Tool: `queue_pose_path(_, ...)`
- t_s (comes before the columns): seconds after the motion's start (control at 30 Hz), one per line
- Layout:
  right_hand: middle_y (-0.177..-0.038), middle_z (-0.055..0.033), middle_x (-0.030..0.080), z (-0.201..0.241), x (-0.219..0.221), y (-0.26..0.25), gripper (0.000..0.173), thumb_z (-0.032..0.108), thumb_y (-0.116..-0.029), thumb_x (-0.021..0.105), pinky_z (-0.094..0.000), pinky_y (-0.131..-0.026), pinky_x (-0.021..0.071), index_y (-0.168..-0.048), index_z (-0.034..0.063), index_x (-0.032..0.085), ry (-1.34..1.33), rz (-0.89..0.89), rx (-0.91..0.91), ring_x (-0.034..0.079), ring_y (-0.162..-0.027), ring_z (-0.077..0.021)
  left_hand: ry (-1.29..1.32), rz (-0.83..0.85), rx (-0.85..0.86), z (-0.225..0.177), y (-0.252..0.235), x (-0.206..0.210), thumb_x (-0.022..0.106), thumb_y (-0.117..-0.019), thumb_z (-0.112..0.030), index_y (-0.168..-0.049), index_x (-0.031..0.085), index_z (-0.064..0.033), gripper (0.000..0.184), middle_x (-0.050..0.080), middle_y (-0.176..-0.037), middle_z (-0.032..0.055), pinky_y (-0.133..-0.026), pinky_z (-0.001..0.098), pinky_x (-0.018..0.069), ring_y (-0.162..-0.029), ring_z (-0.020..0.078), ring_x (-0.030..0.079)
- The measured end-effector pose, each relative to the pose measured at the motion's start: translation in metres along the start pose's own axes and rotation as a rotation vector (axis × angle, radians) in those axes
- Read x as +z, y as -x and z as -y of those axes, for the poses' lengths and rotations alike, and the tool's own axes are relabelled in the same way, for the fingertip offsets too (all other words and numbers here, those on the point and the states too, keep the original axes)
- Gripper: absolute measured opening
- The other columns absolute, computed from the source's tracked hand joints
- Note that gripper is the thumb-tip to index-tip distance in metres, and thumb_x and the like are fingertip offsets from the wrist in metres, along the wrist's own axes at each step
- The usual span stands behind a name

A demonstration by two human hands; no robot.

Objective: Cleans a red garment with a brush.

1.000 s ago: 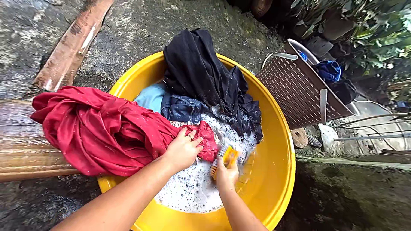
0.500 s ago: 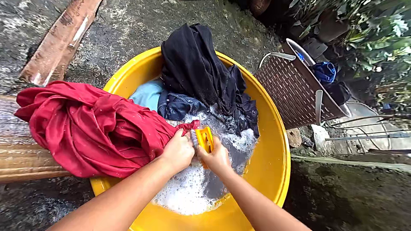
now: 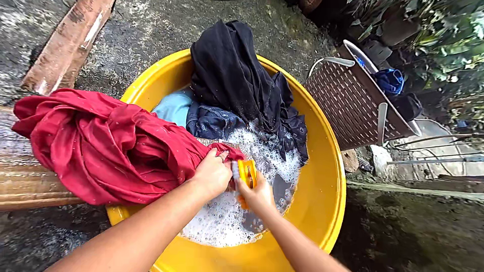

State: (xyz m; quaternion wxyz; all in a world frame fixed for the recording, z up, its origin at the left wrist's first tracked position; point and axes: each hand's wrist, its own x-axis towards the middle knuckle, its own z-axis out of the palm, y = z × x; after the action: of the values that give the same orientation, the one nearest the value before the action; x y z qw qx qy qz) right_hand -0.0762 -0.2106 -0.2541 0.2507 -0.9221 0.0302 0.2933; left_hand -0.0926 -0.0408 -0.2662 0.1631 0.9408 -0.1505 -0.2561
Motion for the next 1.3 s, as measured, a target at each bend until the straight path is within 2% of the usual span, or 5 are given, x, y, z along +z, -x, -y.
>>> queue_pose_path(0.17, -0.121, -0.0245, 0.068, 0.082, -0.016, -0.100, 0.063, 0.052, -0.0970, 0.063, -0.0648, -0.093, 0.0511, -0.137, 0.0041, 0.057, 0.279, -0.064, -0.020, 0.066, -0.115, -0.0424, -0.057, -0.051, 0.079, 0.005, -0.003, 0.003, 0.053, -0.1003, -0.009, -0.134, 0.068, -0.0187, 0.038, 0.051, -0.156, -0.0003, -0.123, 0.0573, 0.0229, -0.152, 0.0302, 0.033)
queue_pose_path(0.43, -0.095, -0.0143, 0.071, -0.031, 0.002, 0.006, 0.056, 0.041, -0.0946, 0.066, -0.0485, -0.081, 0.0590, -0.132, 0.0003, 0.057, 0.099, -0.043, -0.028, 0.072, -0.087, -0.0268, -0.001, -0.001, 0.020, -0.001, -0.004, -0.003, 0.048, -0.1013, -0.005, -0.136, 0.066, -0.0139, 0.040, 0.058, -0.148, 0.0013, -0.126, 0.0516, 0.0178, -0.153, 0.0254, 0.033)
queue_pose_path(0.7, -0.118, -0.0250, 0.068, 0.073, -0.016, -0.106, 0.062, 0.052, -0.0956, 0.064, -0.0652, -0.091, 0.0521, -0.134, 0.0031, 0.059, 0.246, -0.096, -0.035, 0.066, -0.113, -0.0430, -0.068, -0.056, 0.077, 0.004, -0.007, 0.003, 0.052, -0.0997, -0.005, -0.144, 0.058, -0.0083, 0.045, 0.044, -0.161, 0.0071, -0.125, 0.0528, 0.0237, -0.151, 0.0307, 0.036)
queue_pose_path(0.97, -0.097, -0.0144, 0.072, -0.037, -0.002, -0.005, 0.060, 0.046, -0.0927, 0.065, -0.0509, -0.083, 0.0584, -0.132, 0.0014, 0.057, 0.187, -0.043, -0.115, 0.072, -0.091, -0.0291, -0.028, -0.050, 0.052, 0.004, -0.009, 0.002, 0.054, -0.0976, -0.003, -0.131, 0.068, -0.0104, 0.037, 0.063, -0.142, 0.0042, -0.125, 0.0487, 0.0243, -0.147, 0.0256, 0.042)
queue_pose_path(1.3, -0.118, -0.0239, 0.069, 0.061, -0.031, -0.117, 0.065, 0.054, -0.0976, 0.062, -0.0631, -0.092, 0.0530, -0.139, 0.0046, 0.053, 0.287, -0.072, -0.035, 0.067, -0.113, -0.0414, -0.035, -0.098, 0.060, 0.008, -0.007, 0.001, 0.054, -0.0965, -0.001, -0.142, 0.062, -0.0126, 0.048, 0.050, -0.157, 0.0013, -0.125, 0.0481, 0.0251, -0.150, 0.0241, 0.039)
